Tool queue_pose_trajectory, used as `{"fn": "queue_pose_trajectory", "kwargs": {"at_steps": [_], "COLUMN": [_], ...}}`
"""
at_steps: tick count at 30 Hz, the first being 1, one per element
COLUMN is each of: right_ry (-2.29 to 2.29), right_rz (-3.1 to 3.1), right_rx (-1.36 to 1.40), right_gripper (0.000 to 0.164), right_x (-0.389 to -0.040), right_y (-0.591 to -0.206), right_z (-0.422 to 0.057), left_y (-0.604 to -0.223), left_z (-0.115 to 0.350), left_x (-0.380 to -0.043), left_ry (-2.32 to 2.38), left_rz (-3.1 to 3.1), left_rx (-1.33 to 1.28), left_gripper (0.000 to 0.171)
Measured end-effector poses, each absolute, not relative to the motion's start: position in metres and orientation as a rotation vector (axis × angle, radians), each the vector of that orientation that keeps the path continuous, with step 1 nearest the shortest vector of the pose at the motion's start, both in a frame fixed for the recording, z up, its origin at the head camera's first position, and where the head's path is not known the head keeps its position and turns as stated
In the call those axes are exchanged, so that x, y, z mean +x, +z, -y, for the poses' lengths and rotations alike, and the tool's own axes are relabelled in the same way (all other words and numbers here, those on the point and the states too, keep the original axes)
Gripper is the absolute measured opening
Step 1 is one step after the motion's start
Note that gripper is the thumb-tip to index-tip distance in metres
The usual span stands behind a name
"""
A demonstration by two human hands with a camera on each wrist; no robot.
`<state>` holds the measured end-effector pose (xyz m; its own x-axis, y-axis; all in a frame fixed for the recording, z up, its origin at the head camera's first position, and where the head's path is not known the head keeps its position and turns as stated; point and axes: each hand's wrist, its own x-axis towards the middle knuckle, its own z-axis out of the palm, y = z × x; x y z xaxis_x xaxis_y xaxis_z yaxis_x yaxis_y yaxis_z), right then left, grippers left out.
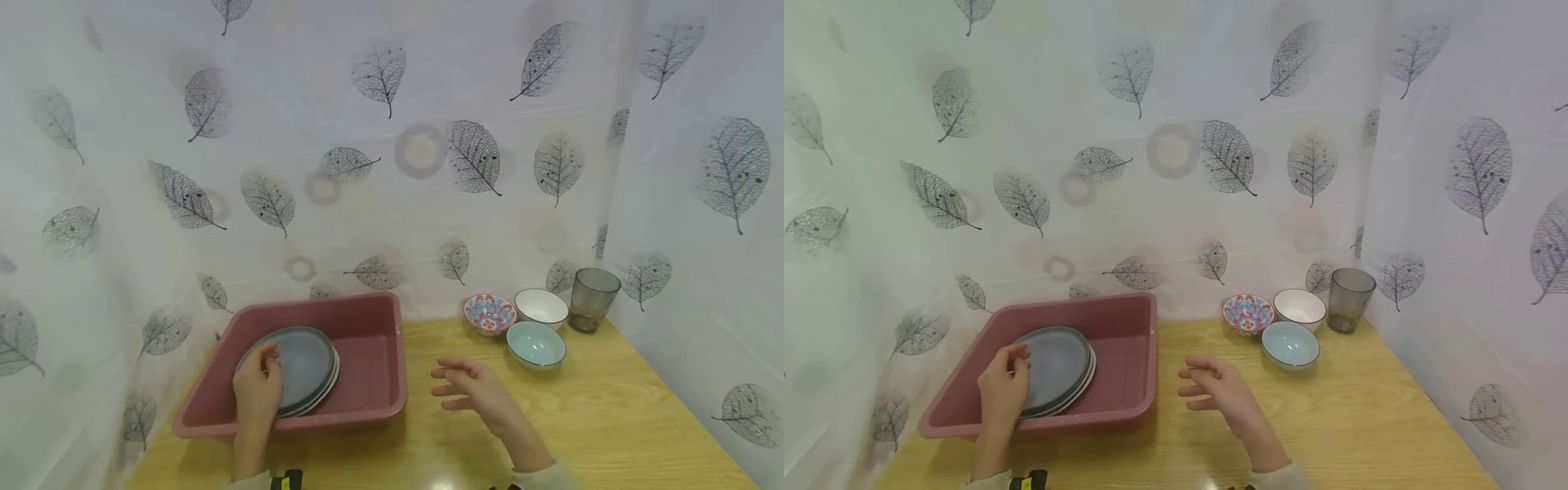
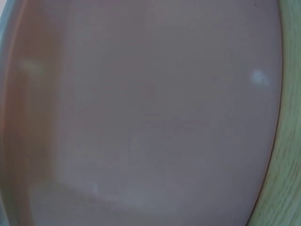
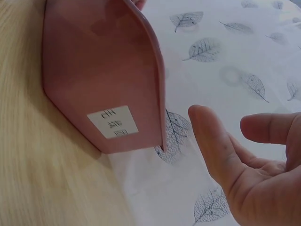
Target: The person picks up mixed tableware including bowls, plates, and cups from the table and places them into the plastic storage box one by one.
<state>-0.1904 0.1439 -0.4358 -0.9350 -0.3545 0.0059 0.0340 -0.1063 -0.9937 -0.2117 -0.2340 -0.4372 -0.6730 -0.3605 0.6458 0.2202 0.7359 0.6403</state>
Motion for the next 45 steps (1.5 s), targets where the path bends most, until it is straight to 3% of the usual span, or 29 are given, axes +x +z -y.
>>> {"fn": "queue_pose_trajectory", "kwargs": {"at_steps": [18,24,33,45], "right_ry": [-2.272,-2.291,-2.308,-2.314], "right_rz": [-2.084,-2.207,-2.202,-1.831], "right_rx": [-0.082,0.030,0.215,0.373], "right_gripper": [0.046,0.058,0.092,0.081], "right_x": [-0.197,-0.201,-0.206,-0.217], "right_y": [-0.420,-0.421,-0.433,-0.462], "right_z": [-0.206,-0.233,-0.277,-0.307], "left_y": [-0.437,-0.437,-0.437,-0.438], "left_z": [0.233,0.233,0.233,0.233], "left_x": [-0.212,-0.211,-0.214,-0.212], "left_ry": [-0.836,-0.827,-0.815,-0.778], "left_rz": [2.118,2.133,2.138,2.159], "left_rx": [0.061,0.074,0.048,0.064], "left_gripper": [0.021,0.020,0.019,0.017]}}
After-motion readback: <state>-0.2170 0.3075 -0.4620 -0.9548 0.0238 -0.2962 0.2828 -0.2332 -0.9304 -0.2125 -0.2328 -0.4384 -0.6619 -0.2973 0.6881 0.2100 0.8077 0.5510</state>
